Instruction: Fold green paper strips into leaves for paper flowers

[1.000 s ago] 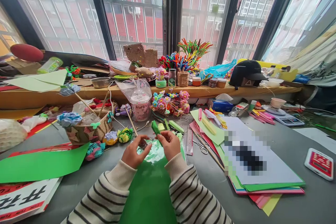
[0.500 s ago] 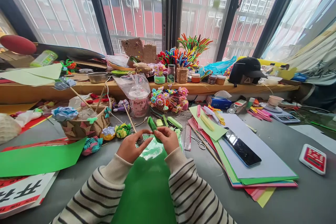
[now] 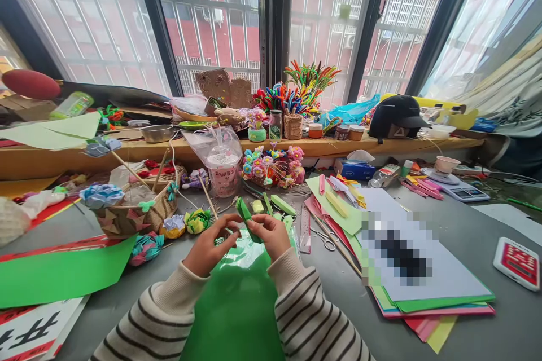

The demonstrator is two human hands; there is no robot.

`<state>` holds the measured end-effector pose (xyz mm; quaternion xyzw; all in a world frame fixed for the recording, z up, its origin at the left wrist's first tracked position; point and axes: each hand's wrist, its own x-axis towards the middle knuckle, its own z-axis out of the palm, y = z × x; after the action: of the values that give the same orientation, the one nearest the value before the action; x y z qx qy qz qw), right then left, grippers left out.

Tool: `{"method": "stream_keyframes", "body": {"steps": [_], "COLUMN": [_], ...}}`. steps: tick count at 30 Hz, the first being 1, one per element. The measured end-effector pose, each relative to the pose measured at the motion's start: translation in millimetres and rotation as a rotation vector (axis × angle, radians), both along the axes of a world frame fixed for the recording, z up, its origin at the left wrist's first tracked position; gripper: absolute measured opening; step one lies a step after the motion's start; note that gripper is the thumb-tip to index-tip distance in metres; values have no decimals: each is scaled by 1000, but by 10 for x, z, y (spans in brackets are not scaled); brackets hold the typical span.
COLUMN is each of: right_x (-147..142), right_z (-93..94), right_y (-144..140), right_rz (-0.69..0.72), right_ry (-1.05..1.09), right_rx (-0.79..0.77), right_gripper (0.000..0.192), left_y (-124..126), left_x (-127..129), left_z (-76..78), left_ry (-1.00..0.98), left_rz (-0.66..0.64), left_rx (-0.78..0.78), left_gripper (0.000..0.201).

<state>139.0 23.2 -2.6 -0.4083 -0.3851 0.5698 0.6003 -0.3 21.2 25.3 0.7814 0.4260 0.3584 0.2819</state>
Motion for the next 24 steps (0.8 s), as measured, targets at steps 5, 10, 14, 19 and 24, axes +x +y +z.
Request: {"method": "stream_keyframes", "body": {"steps": [5,10,14,19,24], "right_x": [-40,-95,-126,-136,-150], "right_z": [-3,45,44,-17,-56], "right_y": [-36,-101,-119,-124,-145], "right_rz": [-102,-234,-314,-377,-467], "right_ry": [-358,-610,-710,-874,-1057], "right_rx": [105,248,401,523,608], "right_gripper": [20,12,7,7,7], "left_y": [37,62,67,39,43], "left_x": [-11,10,35,76,90], "left_z": [-41,-92,-116,-126,-159], "left_ry": [-38,-147,-225,-278,-322], "left_rz": [21,33,46,91,143], "left_rx": [-133,-281,-322,-311,-324], "left_gripper": [19,25,31,31,30]}}
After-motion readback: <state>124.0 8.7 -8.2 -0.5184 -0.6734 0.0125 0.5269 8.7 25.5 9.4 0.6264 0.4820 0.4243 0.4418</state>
